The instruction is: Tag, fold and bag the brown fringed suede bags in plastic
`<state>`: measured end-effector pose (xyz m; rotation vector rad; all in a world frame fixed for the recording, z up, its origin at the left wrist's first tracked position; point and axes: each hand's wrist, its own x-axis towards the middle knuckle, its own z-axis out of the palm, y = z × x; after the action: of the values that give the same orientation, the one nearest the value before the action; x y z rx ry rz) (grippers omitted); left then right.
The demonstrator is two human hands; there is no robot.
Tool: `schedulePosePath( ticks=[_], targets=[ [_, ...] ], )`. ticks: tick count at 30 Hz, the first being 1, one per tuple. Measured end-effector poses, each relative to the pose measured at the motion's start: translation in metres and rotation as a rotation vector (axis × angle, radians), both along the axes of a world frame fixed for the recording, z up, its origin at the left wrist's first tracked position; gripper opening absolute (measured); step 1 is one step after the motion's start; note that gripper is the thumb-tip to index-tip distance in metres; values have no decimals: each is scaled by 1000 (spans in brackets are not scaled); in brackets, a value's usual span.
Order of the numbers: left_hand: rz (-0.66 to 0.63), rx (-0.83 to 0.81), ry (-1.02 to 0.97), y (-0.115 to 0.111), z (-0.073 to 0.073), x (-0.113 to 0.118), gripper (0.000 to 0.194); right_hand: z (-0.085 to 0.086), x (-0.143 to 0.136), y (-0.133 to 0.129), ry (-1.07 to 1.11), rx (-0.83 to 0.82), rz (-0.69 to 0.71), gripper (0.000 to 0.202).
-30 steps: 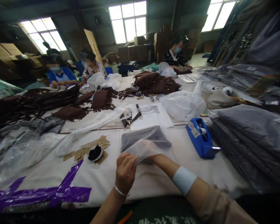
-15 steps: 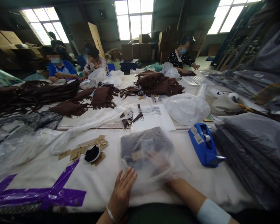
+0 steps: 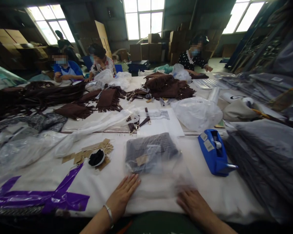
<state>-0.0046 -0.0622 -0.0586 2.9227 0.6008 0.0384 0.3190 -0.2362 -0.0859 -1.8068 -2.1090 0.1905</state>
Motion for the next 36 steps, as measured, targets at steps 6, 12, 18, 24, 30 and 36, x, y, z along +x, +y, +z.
schedulePosePath(
  ticks=[6, 12, 18, 24, 30, 36],
  targets=[
    [-125, -244, 109, 20, 10, 8, 91, 61, 6, 3, -2, 50, 166, 48],
    [-66, -293, 182, 27, 20, 6, 95, 52, 36, 69, 28, -148, 273, 67],
    [-18, -508, 106, 31, 33, -3, 93, 55, 57, 46, 410, -496, 286, 72],
    [-73, -611, 103, 57, 47, -19, 81, 86, 77, 47, 503, -734, 266, 65],
    [221, -587, -301, 58, 10, -19, 29, 67, 76, 38, 312, -594, 250, 72],
    [776, -574, -517, 51, -1, 7, 35, 38, 70, 45, 411, -391, 112, 53]
  ],
)
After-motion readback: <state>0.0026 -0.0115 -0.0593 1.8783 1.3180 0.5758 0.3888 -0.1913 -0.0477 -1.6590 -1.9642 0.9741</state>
